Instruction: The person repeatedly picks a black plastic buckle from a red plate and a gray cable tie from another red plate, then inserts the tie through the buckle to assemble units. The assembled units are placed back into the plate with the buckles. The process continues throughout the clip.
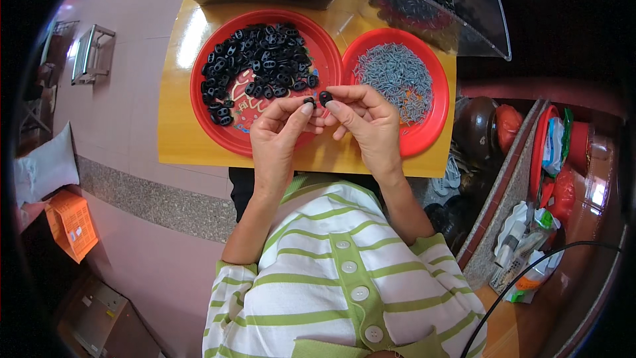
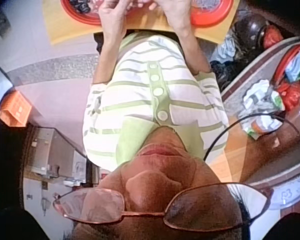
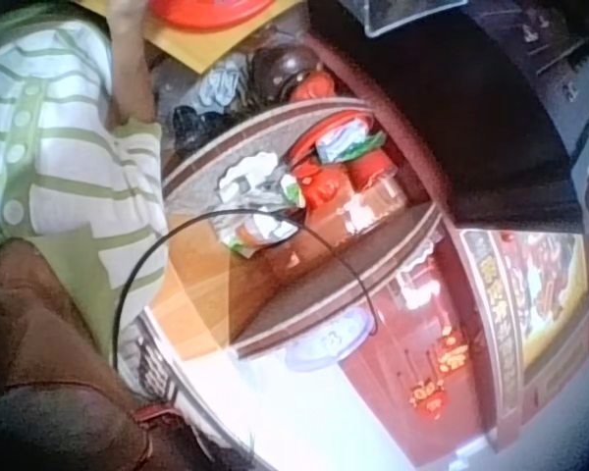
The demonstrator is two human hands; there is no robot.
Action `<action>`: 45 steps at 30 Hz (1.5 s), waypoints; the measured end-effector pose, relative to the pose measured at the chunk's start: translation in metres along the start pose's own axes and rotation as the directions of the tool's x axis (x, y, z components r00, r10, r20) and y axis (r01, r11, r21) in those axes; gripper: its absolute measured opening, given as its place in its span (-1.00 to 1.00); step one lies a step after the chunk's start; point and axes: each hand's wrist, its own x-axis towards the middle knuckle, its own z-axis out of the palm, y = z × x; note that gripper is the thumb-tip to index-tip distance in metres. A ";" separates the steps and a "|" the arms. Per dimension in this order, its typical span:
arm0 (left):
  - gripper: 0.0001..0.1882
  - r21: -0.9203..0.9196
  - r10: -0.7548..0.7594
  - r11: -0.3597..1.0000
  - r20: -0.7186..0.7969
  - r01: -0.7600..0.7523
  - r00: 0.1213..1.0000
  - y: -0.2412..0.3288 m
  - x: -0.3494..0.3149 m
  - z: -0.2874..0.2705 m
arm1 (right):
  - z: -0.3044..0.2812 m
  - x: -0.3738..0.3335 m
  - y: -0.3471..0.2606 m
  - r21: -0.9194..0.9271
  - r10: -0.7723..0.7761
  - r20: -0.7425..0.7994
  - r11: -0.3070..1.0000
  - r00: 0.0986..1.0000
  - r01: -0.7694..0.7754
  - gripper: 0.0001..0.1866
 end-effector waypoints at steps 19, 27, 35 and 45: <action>-0.84 0.005 -0.090 0.996 0.061 0.090 0.994 -0.005 0.003 -0.005 | 0.000 0.000 0.007 0.010 -0.045 0.032 0.999 0.998 0.045 -0.83; -0.85 0.170 -0.062 0.985 0.149 0.036 0.987 0.001 0.013 -0.004 | -0.003 0.003 0.004 -0.023 -0.046 -0.009 0.999 0.999 0.046 -0.84; -0.87 0.099 -0.120 0.989 0.132 0.107 0.984 0.006 0.010 -0.001 | -0.004 0.001 0.000 -0.038 -0.071 -0.013 0.997 0.997 0.070 -0.85; -0.86 0.186 -0.057 0.982 0.102 0.037 0.993 -0.002 0.010 0.003 | -0.005 0.001 0.002 -0.160 -0.213 -0.024 0.965 0.977 0.207 -0.88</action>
